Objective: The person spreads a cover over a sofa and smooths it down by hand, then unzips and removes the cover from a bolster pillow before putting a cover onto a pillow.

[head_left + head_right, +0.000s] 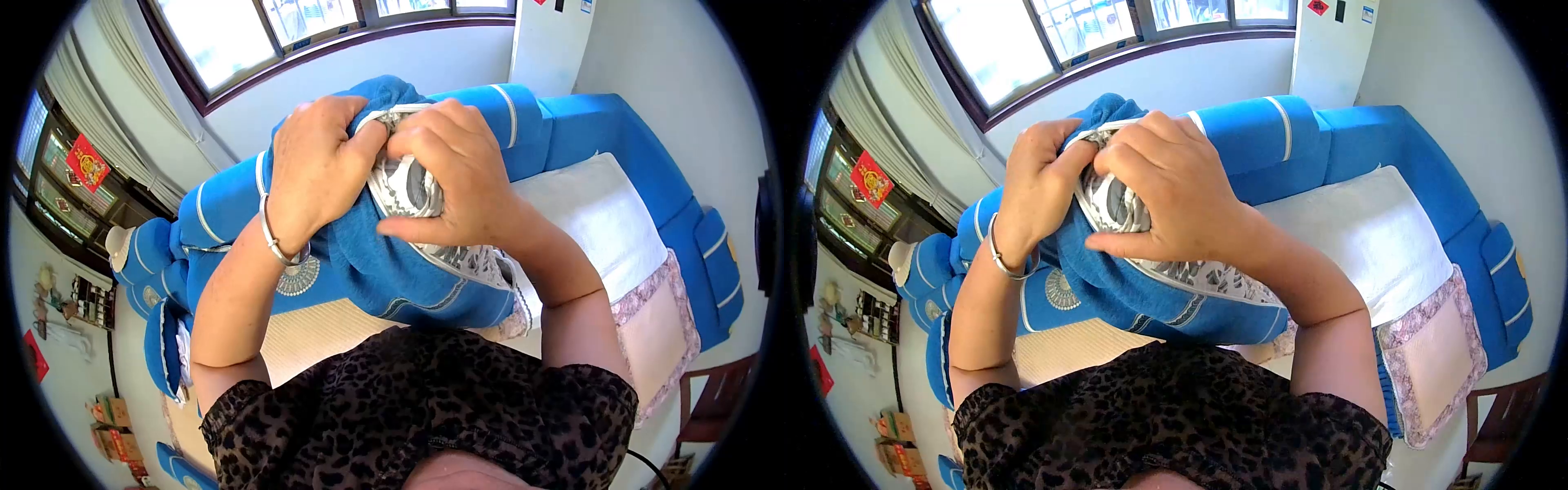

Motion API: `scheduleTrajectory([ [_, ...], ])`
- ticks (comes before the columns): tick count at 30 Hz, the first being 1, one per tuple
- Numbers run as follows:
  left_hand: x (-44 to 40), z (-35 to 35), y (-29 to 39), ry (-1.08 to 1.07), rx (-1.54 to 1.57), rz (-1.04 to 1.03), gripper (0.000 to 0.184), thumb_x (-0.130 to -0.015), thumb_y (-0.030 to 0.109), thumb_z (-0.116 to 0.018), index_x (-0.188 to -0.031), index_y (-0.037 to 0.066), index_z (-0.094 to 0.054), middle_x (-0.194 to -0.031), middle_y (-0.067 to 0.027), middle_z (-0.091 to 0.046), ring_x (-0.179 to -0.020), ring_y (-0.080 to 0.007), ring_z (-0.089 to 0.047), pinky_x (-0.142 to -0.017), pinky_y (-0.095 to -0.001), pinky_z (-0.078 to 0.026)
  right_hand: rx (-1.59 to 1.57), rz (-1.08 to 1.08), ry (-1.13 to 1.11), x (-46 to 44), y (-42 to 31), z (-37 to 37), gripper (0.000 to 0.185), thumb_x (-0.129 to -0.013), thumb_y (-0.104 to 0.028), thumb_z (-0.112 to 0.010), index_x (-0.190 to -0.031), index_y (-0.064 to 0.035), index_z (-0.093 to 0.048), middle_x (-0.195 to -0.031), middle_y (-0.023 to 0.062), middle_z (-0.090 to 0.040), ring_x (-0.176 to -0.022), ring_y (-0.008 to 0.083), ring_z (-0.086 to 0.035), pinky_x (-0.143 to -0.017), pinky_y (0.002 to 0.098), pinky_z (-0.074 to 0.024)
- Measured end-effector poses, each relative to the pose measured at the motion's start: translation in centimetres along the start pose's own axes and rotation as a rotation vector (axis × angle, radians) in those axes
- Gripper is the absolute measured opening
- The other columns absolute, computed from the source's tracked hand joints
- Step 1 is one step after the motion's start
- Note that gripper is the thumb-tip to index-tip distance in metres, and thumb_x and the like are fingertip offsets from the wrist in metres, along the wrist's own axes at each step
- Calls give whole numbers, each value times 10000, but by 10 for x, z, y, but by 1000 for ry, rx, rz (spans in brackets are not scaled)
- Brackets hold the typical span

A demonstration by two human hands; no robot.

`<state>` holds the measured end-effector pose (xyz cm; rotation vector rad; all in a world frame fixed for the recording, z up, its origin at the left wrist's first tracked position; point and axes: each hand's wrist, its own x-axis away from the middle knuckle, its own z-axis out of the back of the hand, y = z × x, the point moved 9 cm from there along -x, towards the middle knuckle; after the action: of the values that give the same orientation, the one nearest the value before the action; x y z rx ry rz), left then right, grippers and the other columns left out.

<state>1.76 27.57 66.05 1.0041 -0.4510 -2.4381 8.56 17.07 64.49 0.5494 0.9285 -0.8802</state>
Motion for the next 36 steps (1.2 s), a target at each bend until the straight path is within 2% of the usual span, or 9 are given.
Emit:
scheduleTrajectory([
  [7,-11,-19,15,66,-224,-109,258,-799,193,-524,-1002,46,-586,-769,-223,-636,-758,-409,-615,-687,-492,-470,-10,35,-7,9,28,-2,305,-714,-343,-705,-635,-99,-540,-606,73,-522,-589,257,-542,-540,374,-415],
  [14,-24,-36,18,120,-366,-116,242,-800,169,-531,-1025,92,-579,-747,-183,-635,-753,-383,-621,-671,-495,-475,-1,25,78,21,63,44,251,-733,-236,-685,-592,-85,-543,-540,104,-508,-499,276,-517,-467,377,-383],
  [19,-30,-57,13,73,-300,-51,273,-800,163,-549,-1065,99,-553,-808,-171,-650,-776,-356,-629,-654,-468,-473,-146,-131,64,48,106,79,219,-788,-138,-623,-614,-38,-535,-514,97,-452,-428,180,-417,-441,304,-343],
  [22,-32,-70,28,197,-235,-152,286,-757,120,-578,-1043,111,-565,-890,-140,-632,-868,-317,-608,-710,-426,-472,-105,-287,37,65,144,91,232,-823,-138,-598,-646,-6,-526,-522,88,-469,-437,143,-400,-442,277,-335],
  [25,-37,-78,70,332,-246,-689,292,-644,46,-617,-930,103,-596,-908,-96,-539,-933,-284,-516,-844,-381,-429,-188,-371,135,73,166,90,305,-879,-222,-573,-693,18,-547,-532,76,-487,-484,105,-403,-472,276,-360],
  [28,-14,-109,107,114,-248,-971,247,-654,67,-618,-899,90,-600,-884,-86,-537,-909,-278,-513,-862,-398,-422,-184,-369,171,68,181,96,350,-891,-279,-567,-710,21,-568,-547,68,-507,-511,97,-423,-488,277,-376],
  [32,18,-146,122,-147,-242,-928,273,-748,334,-660,-869,94,-610,-770,-54,-528,-792,-252,-516,-885,-408,-396,-212,-398,158,67,191,102,369,-892,-305,-563,-724,23,-577,-581,60,-531,-543,90,-445,-502,276,-389],
  [34,43,-184,120,-320,-212,-922,395,-708,465,-673,-856,102,-619,-716,-31,-508,-757,-222,-506,-866,-395,-398,-236,-677,-50,78,225,103,234,-892,-195,-559,-839,28,-610,-752,58,-600,-697,113,-528,-615,298,-443],
  [36,78,-224,111,-475,-207,-906,387,-743,460,-643,-875,96,-622,-715,-33,-527,-751,-209,-509,-818,-353,-403,-349,-586,225,80,222,115,300,-899,-202,-555,-720,34,-603,-589,-2,-543,-580,64,-474,-524,246,-414],
])
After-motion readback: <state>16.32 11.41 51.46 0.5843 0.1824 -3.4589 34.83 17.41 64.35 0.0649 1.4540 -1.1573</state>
